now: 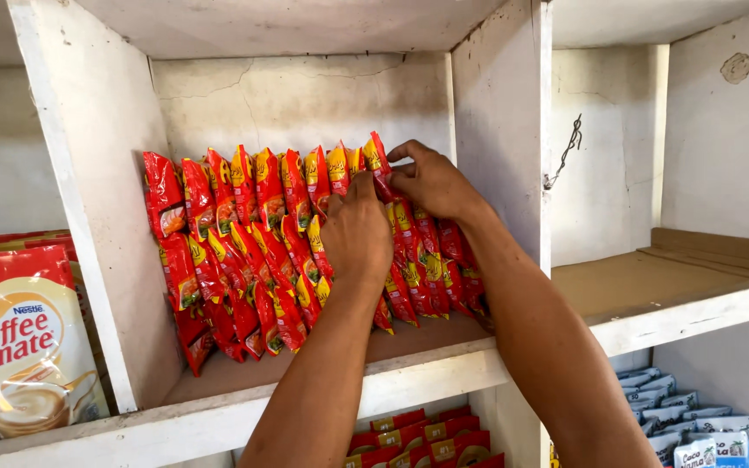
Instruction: Restocking instant noodle packets from a cardboard box onto a store shelf.
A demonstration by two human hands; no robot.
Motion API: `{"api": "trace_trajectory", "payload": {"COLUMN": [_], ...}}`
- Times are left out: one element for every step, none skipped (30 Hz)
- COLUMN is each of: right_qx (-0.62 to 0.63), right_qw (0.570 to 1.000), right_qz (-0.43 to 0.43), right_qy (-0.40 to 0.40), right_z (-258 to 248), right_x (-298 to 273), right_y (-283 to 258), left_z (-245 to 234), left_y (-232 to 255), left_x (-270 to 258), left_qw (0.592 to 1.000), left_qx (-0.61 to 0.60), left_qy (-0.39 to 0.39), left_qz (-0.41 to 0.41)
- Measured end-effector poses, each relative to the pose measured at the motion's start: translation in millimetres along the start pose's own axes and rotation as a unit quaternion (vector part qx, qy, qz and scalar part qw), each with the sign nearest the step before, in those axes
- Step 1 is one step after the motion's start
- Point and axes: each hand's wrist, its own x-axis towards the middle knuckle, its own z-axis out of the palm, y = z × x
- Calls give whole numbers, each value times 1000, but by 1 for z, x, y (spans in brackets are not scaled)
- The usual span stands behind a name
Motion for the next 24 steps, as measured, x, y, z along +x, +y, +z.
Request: {"api": "trace_trajectory", "payload": {"right_qx": [-1,-3,-16,-29,-28,-17,-5,-5,-3,-1,-2,-12,-21,-21,-20,-20,-20,-6,7,7,13,18,18,19], "right_qw": [1000,1000,1000,999,999,999,999,999,999,1000,1000,1000,1000,1000,1000,1000,1000,1000,1000,1000,1000,1000,1000,999], "right_qz": [-2,-4,9,22,20,28,35,33,25,18,16,13,11,10,8,6,6,1,-4,-3,5,13,13,34], "right_qy": [1,1,-1,-2,-1,8,16,17,21,26,25,19,13,12,8,5,4,-2,-8,-9,-3,3,3,22], "right_z": [0,-1,-2,-3,-2,-3,-3,-2,-1,1,1,2,3,4,5,6,6,6,5,4,2,0,-1,-2], "right_x": [1,-2,-5,-8,-8,-9,-9,-8,-6,-4,-5,-5,-6,-6,-6,-6,-4,-3,-2,-3,-4,-4,-4,-4], "right_y": [0,-6,-12,-18,-19,-19,-21,-17,-14,-10,-12,-14,-14,-14,-13,-13,-10,-8,-5,-5,-7,-8,-8,-7], "left_z": [0,-1,-2,-3,-3,-3,-3,-3,-2,-1,-2,-1,-1,-2,-3,-3,-3,-3,-3,-3,-5,-6,-6,-6], "left_y": [0,1,1,1,1,0,0,0,-1,-1,-1,-1,-1,0,0,0,0,0,0,0,1,1,1,1], "left_x": [1,1,0,0,0,-1,0,0,0,0,0,1,0,1,1,1,1,1,0,-1,-1,-1,0,0], "left_qw": [1000,1000,1000,1000,1000,1000,1000,999,1000,1000,1000,1000,1000,1000,1000,1000,1000,1000,1000,1000,1000,1000,1000,1000], "left_qx": [4,3,-4,-10,-10,-15,-21,-20,-18,-16,-15,-14,-13,-12,-10,-9,-8,-3,3,3,-3,-10,-9,-6], "left_qy": [-6,-4,3,9,10,12,15,17,11,5,7,2,-4,-3,-5,-7,-7,-9,-13,-14,-12,-9,-9,-12], "left_qz": [2,1,7,14,15,17,18,19,16,13,12,9,8,6,10,14,14,15,16,16,17,19,19,17]}}
